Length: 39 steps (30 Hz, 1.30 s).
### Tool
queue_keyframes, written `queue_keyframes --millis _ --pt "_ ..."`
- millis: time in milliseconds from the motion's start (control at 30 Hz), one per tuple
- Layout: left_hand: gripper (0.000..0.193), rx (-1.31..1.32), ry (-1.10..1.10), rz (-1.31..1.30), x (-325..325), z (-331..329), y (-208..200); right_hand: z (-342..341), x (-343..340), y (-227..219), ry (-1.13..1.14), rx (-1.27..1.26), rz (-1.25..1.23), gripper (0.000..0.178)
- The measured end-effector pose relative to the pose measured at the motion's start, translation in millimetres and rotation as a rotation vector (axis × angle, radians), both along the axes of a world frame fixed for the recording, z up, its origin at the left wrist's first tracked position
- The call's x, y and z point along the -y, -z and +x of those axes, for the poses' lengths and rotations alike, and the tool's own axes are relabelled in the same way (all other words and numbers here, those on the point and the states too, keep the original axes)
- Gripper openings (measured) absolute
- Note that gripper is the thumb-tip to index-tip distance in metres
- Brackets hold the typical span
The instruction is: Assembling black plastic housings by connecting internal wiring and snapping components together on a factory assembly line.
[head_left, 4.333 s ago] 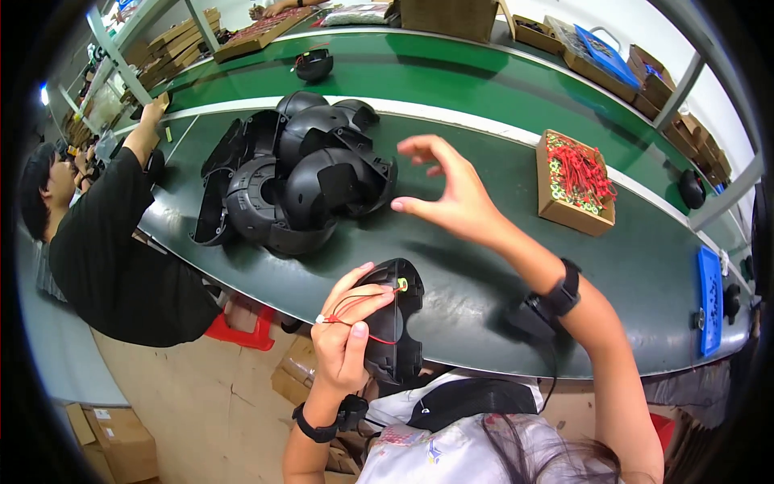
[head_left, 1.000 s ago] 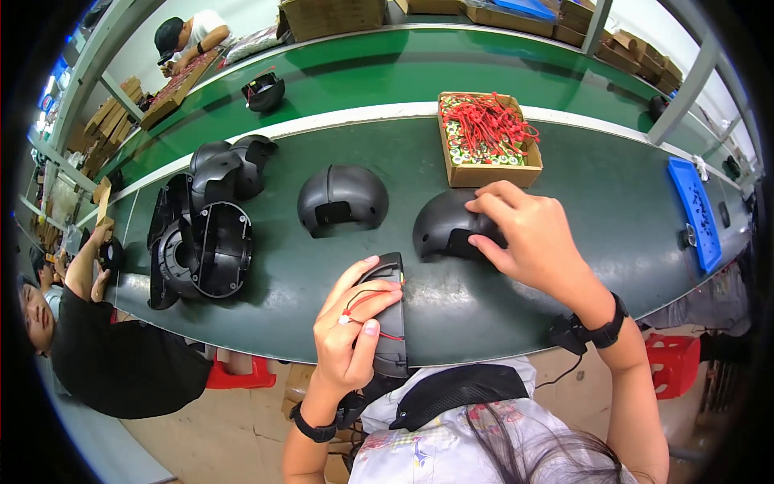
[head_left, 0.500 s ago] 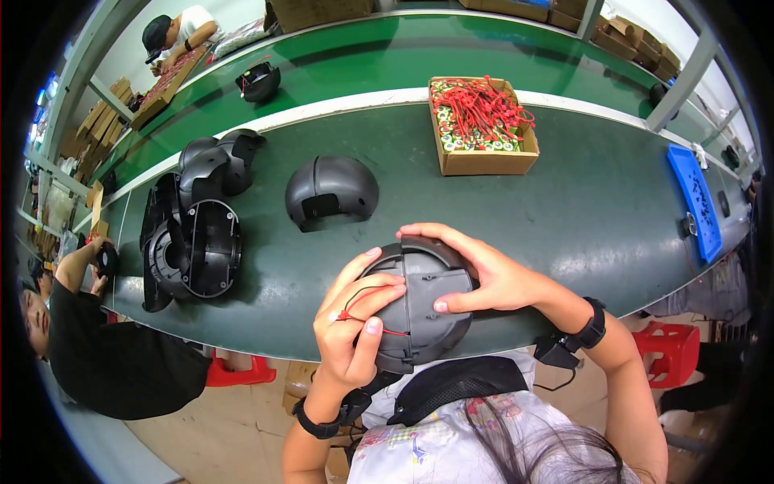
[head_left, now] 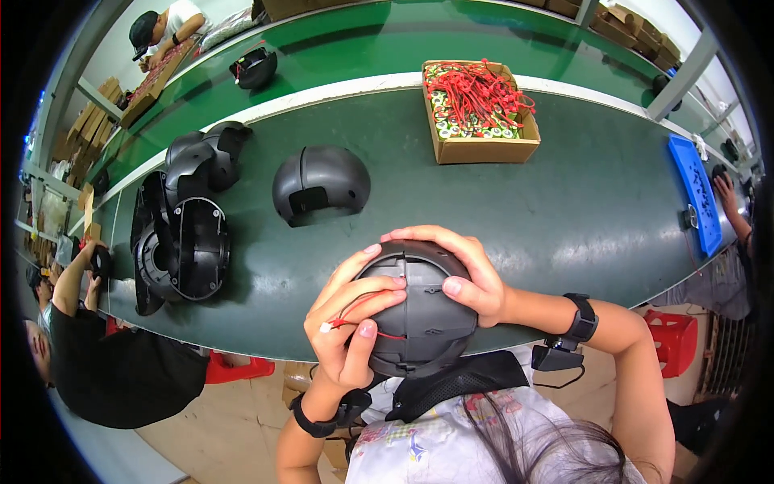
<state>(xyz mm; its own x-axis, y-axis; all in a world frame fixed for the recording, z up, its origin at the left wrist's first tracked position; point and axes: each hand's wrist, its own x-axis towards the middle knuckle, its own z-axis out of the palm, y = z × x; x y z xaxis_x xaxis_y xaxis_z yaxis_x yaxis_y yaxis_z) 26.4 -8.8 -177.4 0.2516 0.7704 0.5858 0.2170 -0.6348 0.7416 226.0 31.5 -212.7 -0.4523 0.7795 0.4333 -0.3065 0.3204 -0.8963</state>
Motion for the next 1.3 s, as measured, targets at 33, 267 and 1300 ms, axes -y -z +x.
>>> queue_keyframes --millis 33,267,1300 --pt "0.036 -0.001 -0.004 -0.004 -1 0 0 0 0 0 -0.004 -0.001 -0.004 0.057" --pt "0.036 0.033 -0.002 -0.012 -2 -1 3 3 -5 -7 0.059 0.130 0.046 0.054" --pt "0.039 -0.049 0.062 -0.049 -1 -1 -2 4 -10 -15 -0.207 0.011 -0.250 0.053"
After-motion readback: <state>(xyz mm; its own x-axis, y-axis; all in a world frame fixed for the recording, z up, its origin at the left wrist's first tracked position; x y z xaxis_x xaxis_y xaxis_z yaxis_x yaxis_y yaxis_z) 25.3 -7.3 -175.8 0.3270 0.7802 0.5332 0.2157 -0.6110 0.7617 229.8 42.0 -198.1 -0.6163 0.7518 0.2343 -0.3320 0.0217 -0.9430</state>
